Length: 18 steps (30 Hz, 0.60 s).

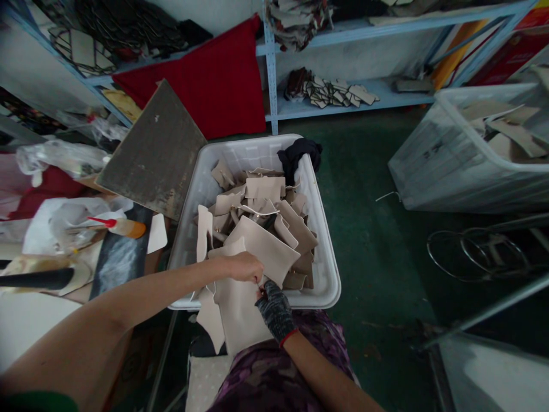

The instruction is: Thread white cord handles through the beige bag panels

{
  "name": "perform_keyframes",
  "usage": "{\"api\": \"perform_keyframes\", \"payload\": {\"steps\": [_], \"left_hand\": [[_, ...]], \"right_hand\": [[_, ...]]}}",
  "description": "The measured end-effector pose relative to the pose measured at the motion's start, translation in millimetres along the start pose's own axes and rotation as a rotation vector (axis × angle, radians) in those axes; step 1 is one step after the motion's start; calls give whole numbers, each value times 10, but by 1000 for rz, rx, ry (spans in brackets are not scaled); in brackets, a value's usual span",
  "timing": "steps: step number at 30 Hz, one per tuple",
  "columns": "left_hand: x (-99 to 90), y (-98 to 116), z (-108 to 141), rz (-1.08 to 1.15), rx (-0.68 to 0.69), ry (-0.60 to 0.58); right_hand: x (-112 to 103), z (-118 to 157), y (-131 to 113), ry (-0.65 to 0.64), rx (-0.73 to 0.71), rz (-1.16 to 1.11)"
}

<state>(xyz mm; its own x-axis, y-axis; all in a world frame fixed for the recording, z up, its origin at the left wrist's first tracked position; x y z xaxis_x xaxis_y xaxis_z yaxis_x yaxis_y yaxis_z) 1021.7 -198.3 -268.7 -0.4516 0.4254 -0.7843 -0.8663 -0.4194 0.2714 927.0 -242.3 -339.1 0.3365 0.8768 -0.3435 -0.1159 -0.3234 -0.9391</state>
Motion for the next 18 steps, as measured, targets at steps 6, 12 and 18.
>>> {"api": "perform_keyframes", "payload": {"steps": [6, 12, 18], "left_hand": [[4, -114, 23, 16, -65, 19], [-95, -503, 60, 17, -175, 63], [-59, -470, 60, 43, -174, 68]], "right_hand": [[59, -41, -88, 46, -62, 51], [58, 19, 10, 91, -14, 104], [228, -91, 36, 18, 6, 86]]}}
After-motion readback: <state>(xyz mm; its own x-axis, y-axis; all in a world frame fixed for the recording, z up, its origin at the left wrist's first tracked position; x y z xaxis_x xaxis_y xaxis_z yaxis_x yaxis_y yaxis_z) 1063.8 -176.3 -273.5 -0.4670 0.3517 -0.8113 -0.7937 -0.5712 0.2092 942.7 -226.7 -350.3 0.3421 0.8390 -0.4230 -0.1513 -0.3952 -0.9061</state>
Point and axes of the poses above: each hand's wrist, its own z-axis away from the middle knuckle, its own x-axis out of the palm, y = z × x, the point moved 7 cm from there along -z, towards the middle knuckle, and after that the axes turned 9 degrees about y, right-handed, at the moved point
